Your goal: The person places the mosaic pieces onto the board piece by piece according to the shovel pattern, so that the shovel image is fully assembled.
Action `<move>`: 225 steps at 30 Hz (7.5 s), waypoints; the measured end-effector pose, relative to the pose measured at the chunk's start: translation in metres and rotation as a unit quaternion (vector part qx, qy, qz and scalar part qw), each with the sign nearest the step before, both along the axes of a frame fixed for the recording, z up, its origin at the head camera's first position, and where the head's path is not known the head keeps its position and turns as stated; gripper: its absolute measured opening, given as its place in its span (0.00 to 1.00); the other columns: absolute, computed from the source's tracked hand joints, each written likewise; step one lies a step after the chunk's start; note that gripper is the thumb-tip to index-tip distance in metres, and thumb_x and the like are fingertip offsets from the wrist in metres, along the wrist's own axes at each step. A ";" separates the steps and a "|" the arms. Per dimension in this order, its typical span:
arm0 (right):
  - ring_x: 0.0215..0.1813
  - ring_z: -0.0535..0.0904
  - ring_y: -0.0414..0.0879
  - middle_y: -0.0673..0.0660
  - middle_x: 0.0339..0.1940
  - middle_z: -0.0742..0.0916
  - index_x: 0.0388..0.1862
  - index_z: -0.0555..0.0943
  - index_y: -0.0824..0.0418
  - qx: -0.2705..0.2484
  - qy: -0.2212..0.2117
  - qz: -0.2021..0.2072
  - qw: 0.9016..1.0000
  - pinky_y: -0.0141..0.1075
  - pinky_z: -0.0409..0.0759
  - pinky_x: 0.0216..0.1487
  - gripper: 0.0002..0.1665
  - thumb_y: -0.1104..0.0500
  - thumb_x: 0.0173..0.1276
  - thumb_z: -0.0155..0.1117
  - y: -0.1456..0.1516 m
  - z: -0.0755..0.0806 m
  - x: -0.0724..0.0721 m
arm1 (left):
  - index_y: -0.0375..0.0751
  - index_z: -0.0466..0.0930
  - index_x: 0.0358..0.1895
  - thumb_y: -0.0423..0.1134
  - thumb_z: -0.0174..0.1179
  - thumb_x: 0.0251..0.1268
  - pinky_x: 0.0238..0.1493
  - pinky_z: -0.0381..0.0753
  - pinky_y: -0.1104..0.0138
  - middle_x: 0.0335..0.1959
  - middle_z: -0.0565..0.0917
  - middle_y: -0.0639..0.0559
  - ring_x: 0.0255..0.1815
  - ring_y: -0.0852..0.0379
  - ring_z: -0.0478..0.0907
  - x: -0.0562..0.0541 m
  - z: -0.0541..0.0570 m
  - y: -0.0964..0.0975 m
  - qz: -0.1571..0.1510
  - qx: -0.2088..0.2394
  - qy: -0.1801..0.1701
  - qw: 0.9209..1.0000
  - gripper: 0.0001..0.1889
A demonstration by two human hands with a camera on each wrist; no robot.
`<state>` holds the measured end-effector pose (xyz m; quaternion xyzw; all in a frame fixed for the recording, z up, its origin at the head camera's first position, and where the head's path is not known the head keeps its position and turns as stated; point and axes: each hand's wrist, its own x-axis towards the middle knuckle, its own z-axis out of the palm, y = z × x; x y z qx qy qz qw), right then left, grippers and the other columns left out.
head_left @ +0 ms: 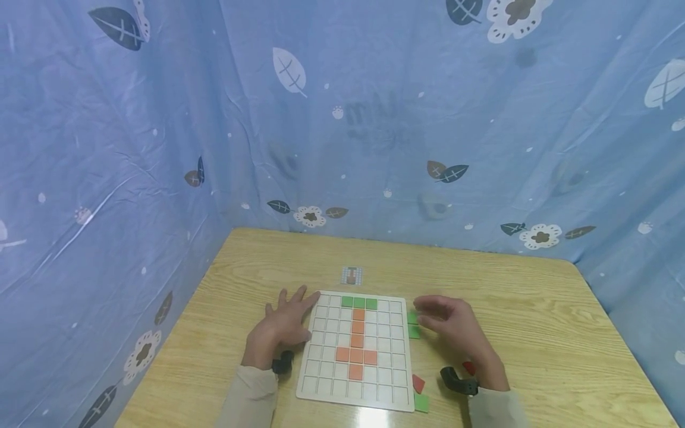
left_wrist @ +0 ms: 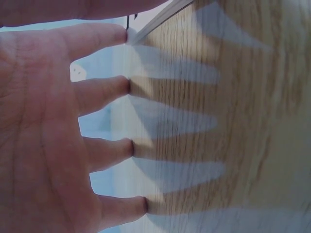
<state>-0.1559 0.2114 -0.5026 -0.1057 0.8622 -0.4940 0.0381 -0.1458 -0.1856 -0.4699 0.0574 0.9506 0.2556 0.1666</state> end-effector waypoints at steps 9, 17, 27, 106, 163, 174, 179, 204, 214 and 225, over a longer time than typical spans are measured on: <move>0.57 0.91 0.46 0.49 0.56 0.94 0.58 0.91 0.51 0.054 0.001 -0.020 0.998 0.34 0.87 0.61 0.19 0.62 0.69 0.79 -0.005 -0.008 0.000 | 0.48 0.67 0.86 0.29 0.71 0.53 0.78 0.38 0.16 0.90 0.56 0.35 0.89 0.18 0.40 0.001 0.000 0.000 -0.003 0.001 0.007 1.000 0.50; 0.53 0.91 0.44 0.48 0.52 0.94 0.56 0.92 0.50 0.060 0.014 -0.035 0.997 0.36 0.88 0.58 0.18 0.63 0.69 0.79 -0.008 -0.013 0.000 | 0.48 0.67 0.86 0.29 0.71 0.52 0.78 0.38 0.16 0.90 0.56 0.35 0.89 0.18 0.40 0.002 0.002 0.000 -0.004 -0.002 0.009 1.000 0.51; 0.57 0.91 0.47 0.46 0.52 0.94 0.55 0.92 0.49 0.094 0.055 -0.043 0.993 0.46 0.88 0.62 0.18 0.64 0.69 0.78 -0.008 -0.016 -0.001 | 0.48 0.67 0.85 0.29 0.72 0.53 0.78 0.38 0.16 0.90 0.56 0.34 0.89 0.18 0.40 0.001 0.003 0.001 -0.001 0.000 0.008 1.000 0.50; 0.51 0.93 0.42 0.44 0.49 0.95 0.51 0.93 0.48 0.079 0.128 -0.033 0.988 0.47 0.91 0.60 0.15 0.62 0.68 0.81 -0.015 0.029 0.037 | 0.49 0.68 0.85 0.29 0.72 0.52 0.77 0.41 0.15 0.90 0.57 0.35 0.88 0.17 0.42 0.002 0.001 0.000 -0.007 -0.005 0.016 1.000 0.50; 0.42 0.89 0.36 0.41 0.43 0.95 0.46 0.93 0.48 -0.014 0.157 0.103 0.982 0.35 0.89 0.49 0.17 0.67 0.62 0.82 -0.107 -0.001 0.076 | 0.47 0.68 0.85 0.30 0.72 0.52 0.77 0.42 0.15 0.89 0.58 0.34 0.88 0.16 0.43 0.002 0.002 -0.001 -0.010 -0.007 0.018 1.000 0.50; 0.48 0.92 0.41 0.47 0.47 0.95 0.49 0.92 0.51 -0.081 0.015 0.135 0.987 0.33 0.89 0.55 0.08 0.60 0.73 0.76 -0.124 -0.007 0.084 | 0.48 0.68 0.85 0.31 0.74 0.54 0.78 0.42 0.16 0.90 0.58 0.34 0.88 0.17 0.42 0.003 0.003 0.000 -0.010 -0.012 0.016 1.000 0.50; 0.43 0.91 0.39 0.47 0.44 0.95 0.49 0.92 0.49 -0.082 0.003 0.132 0.988 0.34 0.90 0.48 0.07 0.58 0.75 0.74 -0.129 -0.009 0.088 | 0.48 0.68 0.85 0.31 0.73 0.54 0.78 0.42 0.16 0.90 0.58 0.34 0.88 0.17 0.42 0.002 0.003 0.000 -0.010 -0.010 0.016 1.000 0.50; 0.43 0.86 0.33 0.50 0.43 0.93 0.48 0.92 0.55 -0.041 0.118 0.164 0.979 0.31 0.89 0.47 0.15 0.71 0.69 0.72 -0.139 -0.012 0.089 | 0.49 0.67 0.86 0.31 0.72 0.53 0.78 0.40 0.16 0.90 0.57 0.35 0.89 0.18 0.41 0.001 0.003 0.000 -0.013 -0.005 0.016 1.000 0.50; 0.42 0.83 0.32 0.46 0.43 0.92 0.50 0.92 0.53 0.001 0.130 0.162 0.978 0.28 0.87 0.44 0.18 0.71 0.67 0.73 -0.141 -0.011 0.089 | 0.48 0.68 0.85 0.31 0.73 0.53 0.78 0.42 0.16 0.90 0.58 0.35 0.89 0.18 0.42 0.001 0.003 0.000 -0.011 -0.010 0.021 1.000 0.50; 0.39 0.80 0.31 0.46 0.40 0.90 0.51 0.92 0.53 0.008 0.114 0.171 0.979 0.27 0.84 0.41 0.18 0.70 0.67 0.73 -0.140 -0.009 0.086 | 0.48 0.67 0.85 0.31 0.73 0.54 0.78 0.41 0.16 0.90 0.57 0.34 0.89 0.18 0.42 0.002 0.003 0.000 -0.010 -0.007 0.017 1.000 0.49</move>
